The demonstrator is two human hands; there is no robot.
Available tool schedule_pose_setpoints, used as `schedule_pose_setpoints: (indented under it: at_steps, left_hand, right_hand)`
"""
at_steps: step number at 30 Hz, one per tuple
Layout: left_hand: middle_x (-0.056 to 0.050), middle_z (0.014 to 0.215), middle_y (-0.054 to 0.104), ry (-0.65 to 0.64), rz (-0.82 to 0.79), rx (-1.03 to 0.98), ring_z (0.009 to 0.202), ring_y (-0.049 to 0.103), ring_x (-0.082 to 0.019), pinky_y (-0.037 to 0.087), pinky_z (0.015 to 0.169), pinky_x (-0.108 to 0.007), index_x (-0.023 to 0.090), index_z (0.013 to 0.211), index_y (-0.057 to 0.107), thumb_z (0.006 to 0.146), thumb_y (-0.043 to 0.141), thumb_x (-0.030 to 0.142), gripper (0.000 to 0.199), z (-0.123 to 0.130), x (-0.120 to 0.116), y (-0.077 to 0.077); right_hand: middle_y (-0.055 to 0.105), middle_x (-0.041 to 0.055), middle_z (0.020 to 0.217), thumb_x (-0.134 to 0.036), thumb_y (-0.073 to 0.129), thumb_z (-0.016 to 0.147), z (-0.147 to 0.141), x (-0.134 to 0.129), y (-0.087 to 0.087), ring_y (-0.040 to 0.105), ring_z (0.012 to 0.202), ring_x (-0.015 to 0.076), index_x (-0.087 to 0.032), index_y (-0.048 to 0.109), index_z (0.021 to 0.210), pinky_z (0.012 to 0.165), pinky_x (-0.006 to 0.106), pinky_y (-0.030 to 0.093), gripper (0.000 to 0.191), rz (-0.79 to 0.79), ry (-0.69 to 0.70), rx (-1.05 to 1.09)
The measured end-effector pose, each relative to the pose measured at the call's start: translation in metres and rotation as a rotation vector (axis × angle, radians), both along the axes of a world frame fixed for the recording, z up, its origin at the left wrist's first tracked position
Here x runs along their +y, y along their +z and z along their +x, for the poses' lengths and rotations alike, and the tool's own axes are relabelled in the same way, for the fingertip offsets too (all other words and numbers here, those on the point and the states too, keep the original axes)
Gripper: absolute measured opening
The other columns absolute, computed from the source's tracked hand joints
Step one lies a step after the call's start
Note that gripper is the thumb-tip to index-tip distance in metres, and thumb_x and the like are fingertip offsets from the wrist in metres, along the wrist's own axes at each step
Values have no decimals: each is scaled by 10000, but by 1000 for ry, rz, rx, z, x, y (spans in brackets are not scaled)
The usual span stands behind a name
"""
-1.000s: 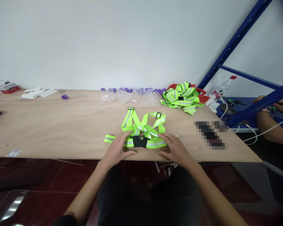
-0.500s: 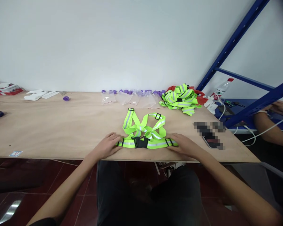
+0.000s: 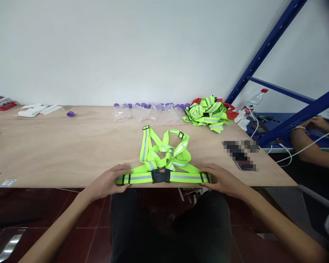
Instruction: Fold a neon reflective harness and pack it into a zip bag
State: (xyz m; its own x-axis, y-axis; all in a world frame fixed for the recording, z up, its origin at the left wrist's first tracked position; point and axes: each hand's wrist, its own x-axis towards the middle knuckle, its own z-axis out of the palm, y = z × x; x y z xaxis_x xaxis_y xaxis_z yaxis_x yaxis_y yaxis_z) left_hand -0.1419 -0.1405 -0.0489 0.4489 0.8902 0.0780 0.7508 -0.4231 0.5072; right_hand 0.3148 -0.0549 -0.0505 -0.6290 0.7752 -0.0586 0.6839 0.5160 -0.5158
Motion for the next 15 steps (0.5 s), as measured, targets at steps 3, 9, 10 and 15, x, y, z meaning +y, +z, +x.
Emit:
schedule_pose_setpoints:
  at_steps: [3,9,10,15]
  left_hand:
    - [-76,1286,657,18,58,-10,1192,613,-274,515,1005,-389,295,1268,665,886,662,338,384,1,-6,-6]
    - [-103,1084,692,166,409,-125,996,656,-262,553,847,-370,260,1242,633,904,646,281,339,35,-32,6]
    - [-98,997,694,153,497,-186,930,661,-242,552,814,-354,239,1171,648,909,620,219,264,51,-37,7]
    - [-118,1169,679,-114,340,-124,1137,618,-265,447,1079,-489,226,1207,612,947,522,235,275,144,-27,-6]
  right_hand:
    - [692,109,1149,-460,713,794,-3,-3,-3,641,1074,320,-273,730,1103,899,439,530,361,-3,19,-16]
    - [723,70,999,-518,631,861,-9,40,32,679,869,262,-263,731,1032,744,352,535,323,47,-89,-18]
    - [724,74,963,-498,593,892,-15,53,40,675,834,250,-242,731,973,736,347,527,302,112,-114,-9]
    - [691,88,1165,-250,576,896,-67,121,51,653,1026,243,-208,750,985,872,323,486,200,394,34,-76]
